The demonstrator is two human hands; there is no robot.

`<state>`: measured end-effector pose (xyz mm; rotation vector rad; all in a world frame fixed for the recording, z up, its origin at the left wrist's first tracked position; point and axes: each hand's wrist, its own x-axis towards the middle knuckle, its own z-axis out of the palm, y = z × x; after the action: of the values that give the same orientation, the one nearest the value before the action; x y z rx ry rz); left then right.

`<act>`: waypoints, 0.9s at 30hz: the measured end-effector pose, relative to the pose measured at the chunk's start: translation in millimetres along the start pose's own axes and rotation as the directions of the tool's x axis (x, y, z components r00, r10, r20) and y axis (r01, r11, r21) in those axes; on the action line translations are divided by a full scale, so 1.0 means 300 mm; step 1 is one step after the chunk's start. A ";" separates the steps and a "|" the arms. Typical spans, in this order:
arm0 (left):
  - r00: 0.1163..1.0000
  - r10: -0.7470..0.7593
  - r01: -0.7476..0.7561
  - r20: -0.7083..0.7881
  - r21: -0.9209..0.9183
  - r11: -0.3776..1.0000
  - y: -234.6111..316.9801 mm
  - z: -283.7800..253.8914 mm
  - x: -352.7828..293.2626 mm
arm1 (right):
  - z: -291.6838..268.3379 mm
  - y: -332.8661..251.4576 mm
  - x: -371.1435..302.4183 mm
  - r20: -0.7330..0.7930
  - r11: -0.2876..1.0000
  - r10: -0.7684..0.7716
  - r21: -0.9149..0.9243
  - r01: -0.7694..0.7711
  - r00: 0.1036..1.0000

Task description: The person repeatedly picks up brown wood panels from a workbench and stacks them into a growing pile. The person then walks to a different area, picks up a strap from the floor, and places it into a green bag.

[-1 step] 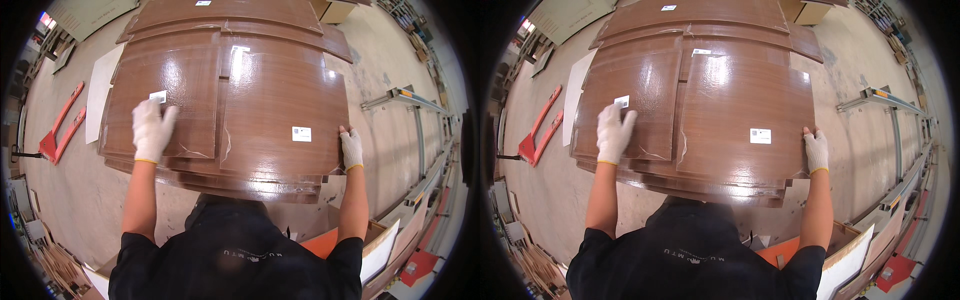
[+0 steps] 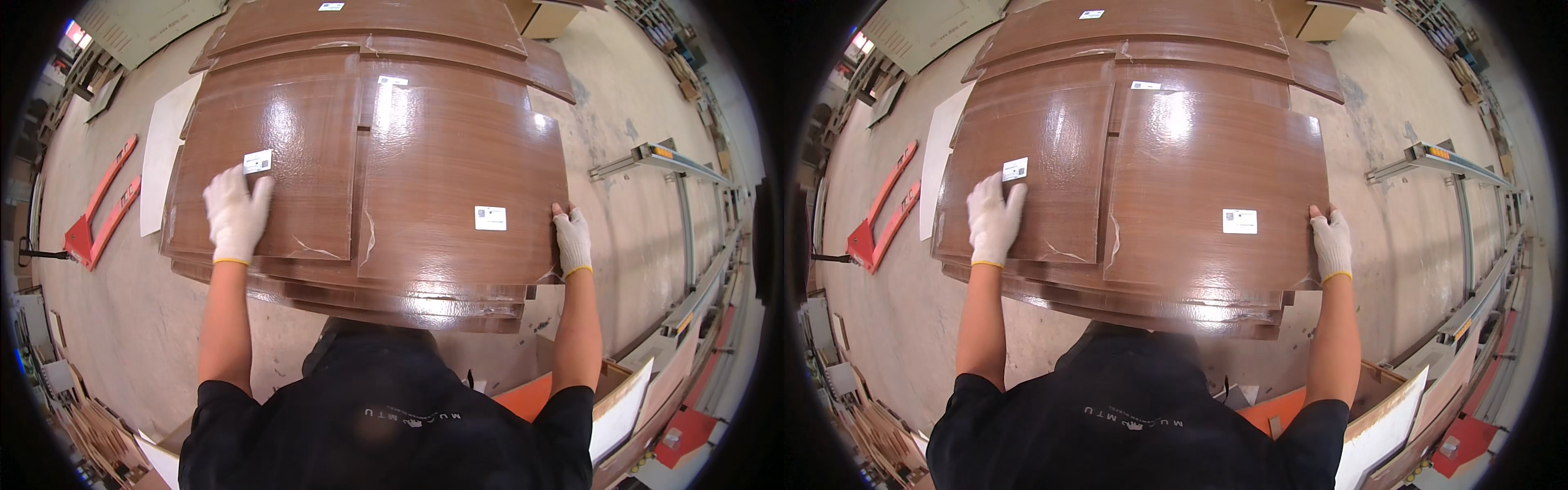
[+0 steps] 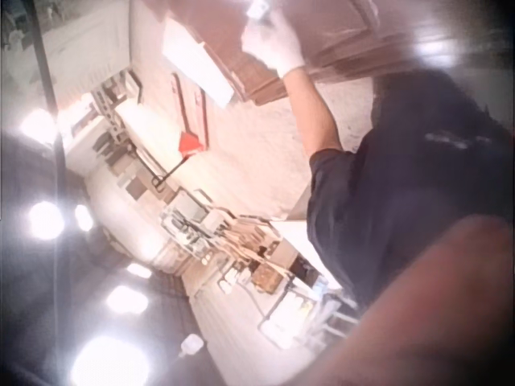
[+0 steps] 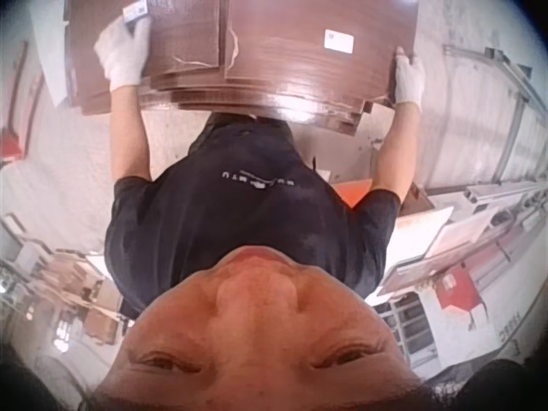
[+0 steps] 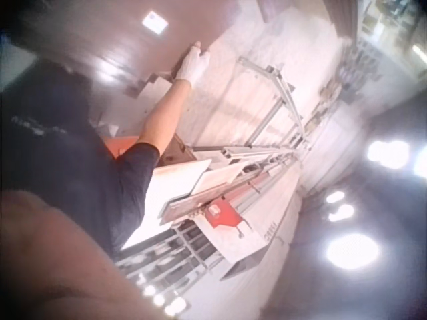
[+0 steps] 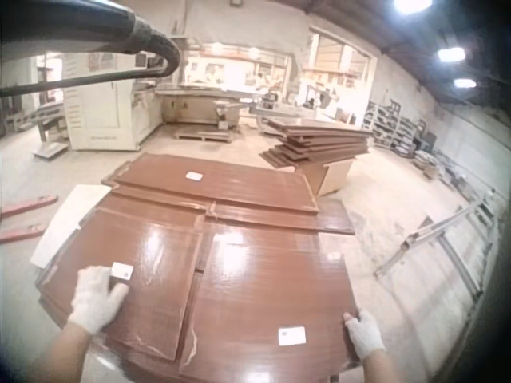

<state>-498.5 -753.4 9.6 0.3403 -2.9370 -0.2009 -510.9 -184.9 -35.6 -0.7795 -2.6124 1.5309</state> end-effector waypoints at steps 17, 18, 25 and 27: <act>0.960 0.263 -0.261 0.095 -0.033 0.965 -0.043 0.165 0.000 | 0.062 -0.133 -0.037 -0.146 0.947 -0.005 -0.319 -0.043 0.989; 0.926 0.371 -0.363 0.064 -0.110 0.925 0.020 0.178 0.005 | 0.070 -0.143 -0.042 -0.147 0.963 -0.007 -0.267 -0.033 0.989; 0.842 0.531 -0.532 0.097 -0.009 0.847 0.332 0.226 0.008 | 0.075 -0.120 -0.121 -0.030 0.935 0.013 -0.355 -0.023 0.999; 0.828 0.552 -0.546 0.098 -0.087 0.834 0.353 0.189 -0.006 | 0.075 -0.135 -0.136 0.011 0.957 -0.002 -0.291 0.005 1.000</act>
<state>-530.2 -644.5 -29.9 -0.5508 -2.9860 -0.2231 -497.6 -236.6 -4.5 -0.7821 -2.8845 1.1633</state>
